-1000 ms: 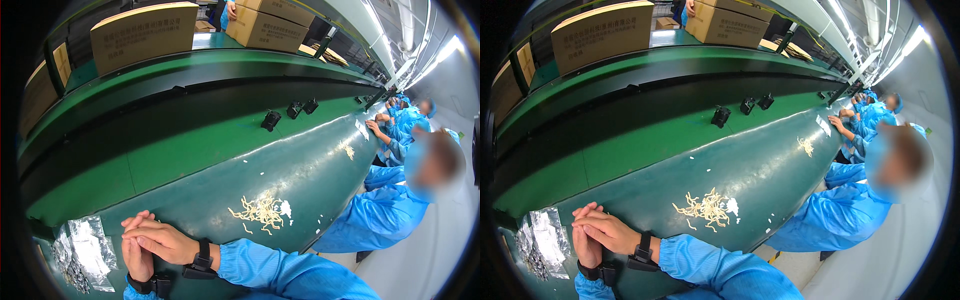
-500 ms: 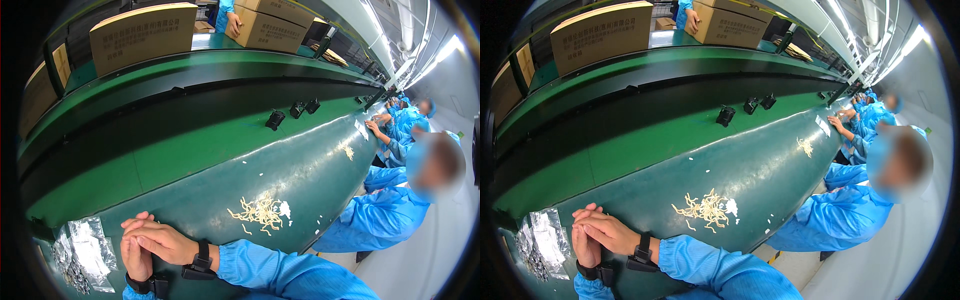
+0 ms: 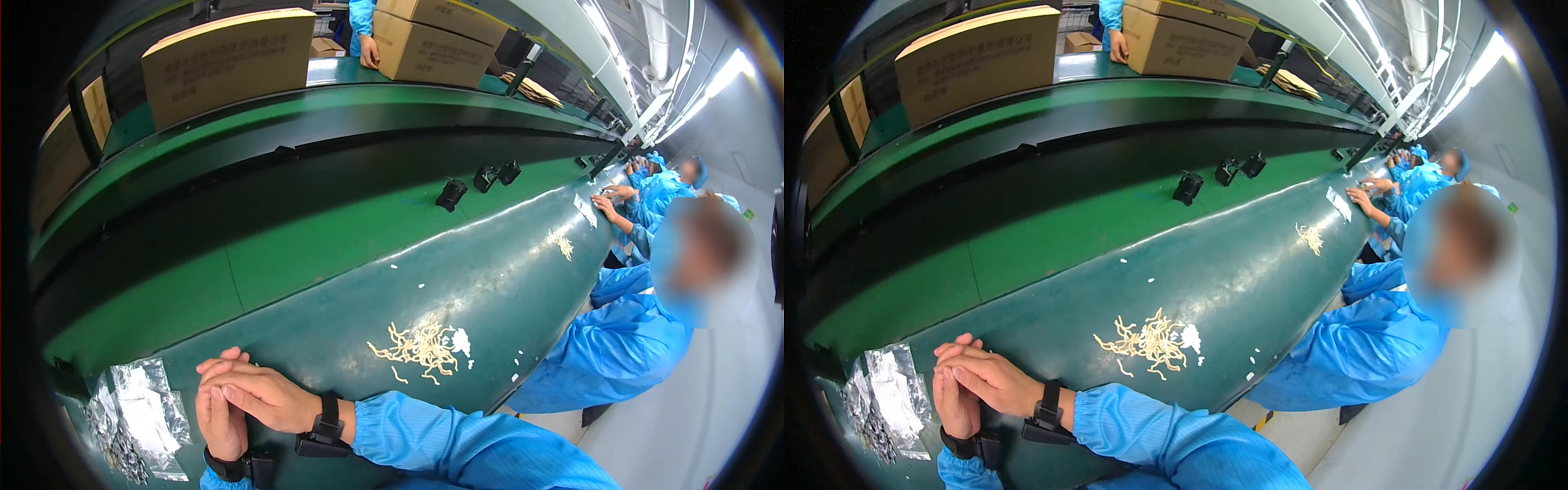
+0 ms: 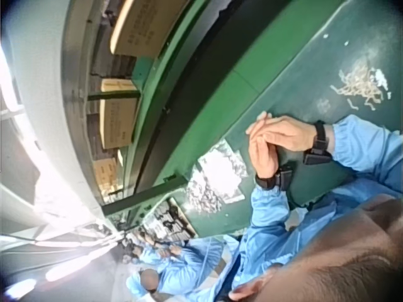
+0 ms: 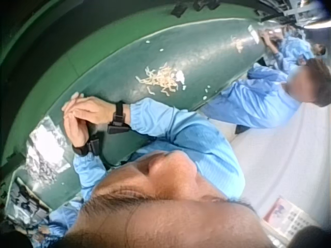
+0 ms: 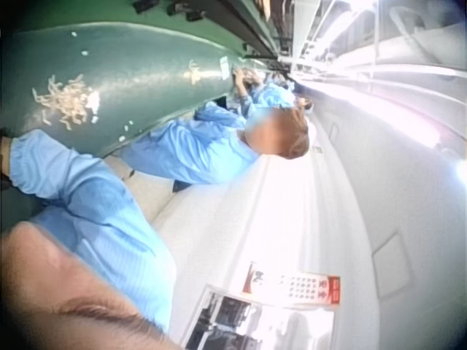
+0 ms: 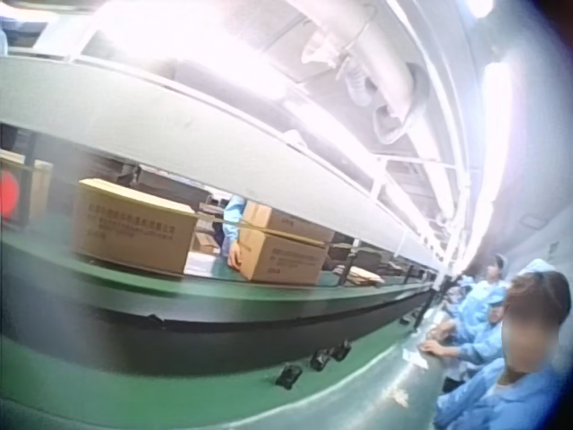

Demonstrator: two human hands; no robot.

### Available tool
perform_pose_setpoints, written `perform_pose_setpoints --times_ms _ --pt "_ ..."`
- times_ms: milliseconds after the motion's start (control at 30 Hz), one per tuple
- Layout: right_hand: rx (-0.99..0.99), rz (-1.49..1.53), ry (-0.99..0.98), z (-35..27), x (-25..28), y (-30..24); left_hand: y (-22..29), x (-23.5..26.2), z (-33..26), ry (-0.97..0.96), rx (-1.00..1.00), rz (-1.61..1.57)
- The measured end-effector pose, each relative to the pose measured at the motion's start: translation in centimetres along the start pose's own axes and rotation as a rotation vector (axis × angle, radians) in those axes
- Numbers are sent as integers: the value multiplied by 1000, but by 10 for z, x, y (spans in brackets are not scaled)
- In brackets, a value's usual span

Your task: The recorder is assembling small electronic components on a factory production line.

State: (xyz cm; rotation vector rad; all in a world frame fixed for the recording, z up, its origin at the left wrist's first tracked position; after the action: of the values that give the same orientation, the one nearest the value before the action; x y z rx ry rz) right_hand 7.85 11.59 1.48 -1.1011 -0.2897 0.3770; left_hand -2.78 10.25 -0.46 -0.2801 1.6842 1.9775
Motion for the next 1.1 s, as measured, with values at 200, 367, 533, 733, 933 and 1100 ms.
perform_pose_setpoints --times_ms 200,367,533,733,933,1100 --pt "17 -40 3 2 0 -3 -1 3 -2 8 12 -28" --pt "-4 -47 12 2 -2 1 1 4 0 25 39 -34" --pt "-12 -43 2 3 -1 -1 0 6 -1 47 48 -30" --pt "-7 -43 -16 2 1 0 1 2 0 51 41 -25" --pt "3 -89 -13 2 1 -2 -2 8 -1 56 26 -2" --pt "14 -83 -63 4 -4 -4 2 9 -3 33 2 21"
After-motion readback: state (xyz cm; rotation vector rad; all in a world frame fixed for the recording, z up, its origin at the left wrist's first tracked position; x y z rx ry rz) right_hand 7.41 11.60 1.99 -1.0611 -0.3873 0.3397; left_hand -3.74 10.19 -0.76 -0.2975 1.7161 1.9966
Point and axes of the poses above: each hand's wrist, its own z-axis towards the middle knuckle, its own x-axis out of the back of the hand, y = z × x, the point moved 6 cm from there along z, towards the middle knuckle, and after that the axes turned 8 degrees about -z, right-handed, at the moved point
